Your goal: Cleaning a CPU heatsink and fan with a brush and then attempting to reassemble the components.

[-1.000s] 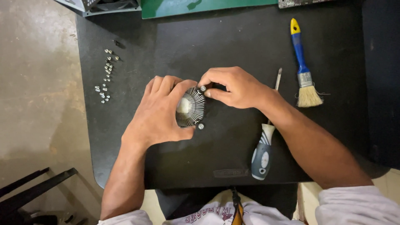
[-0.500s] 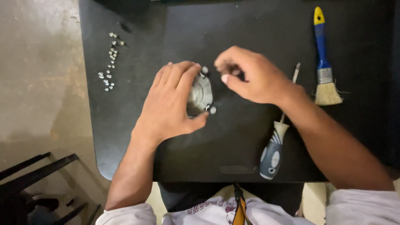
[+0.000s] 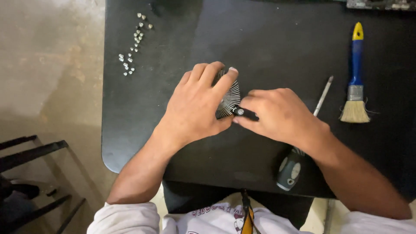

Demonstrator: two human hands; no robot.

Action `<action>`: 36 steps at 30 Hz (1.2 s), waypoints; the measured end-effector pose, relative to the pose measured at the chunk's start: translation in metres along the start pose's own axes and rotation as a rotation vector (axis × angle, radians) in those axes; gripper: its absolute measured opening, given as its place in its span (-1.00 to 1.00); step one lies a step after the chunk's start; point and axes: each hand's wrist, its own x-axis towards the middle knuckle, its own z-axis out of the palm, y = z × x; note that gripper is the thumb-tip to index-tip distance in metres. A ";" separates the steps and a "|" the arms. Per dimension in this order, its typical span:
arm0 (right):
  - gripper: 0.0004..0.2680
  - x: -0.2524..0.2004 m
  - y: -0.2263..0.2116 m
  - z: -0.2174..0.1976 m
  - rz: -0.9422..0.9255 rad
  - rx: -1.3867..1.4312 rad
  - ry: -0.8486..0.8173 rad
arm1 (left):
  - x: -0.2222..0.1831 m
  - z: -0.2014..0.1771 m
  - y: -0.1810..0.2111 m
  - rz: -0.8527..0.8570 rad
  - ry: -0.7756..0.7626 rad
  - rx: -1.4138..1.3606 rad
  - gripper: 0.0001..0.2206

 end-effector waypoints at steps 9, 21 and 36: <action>-0.81 -0.004 0.002 0.015 -0.192 -0.113 0.289 | -0.005 0.006 -0.002 -0.034 0.046 -0.004 -0.17; -0.71 -0.016 0.036 -0.070 -0.062 0.440 0.002 | 0.005 -0.003 0.005 0.398 -0.018 -0.249 -0.09; -0.90 -0.008 0.047 -0.059 -0.263 0.350 0.120 | 0.008 -0.001 0.006 0.380 0.015 -0.334 -0.28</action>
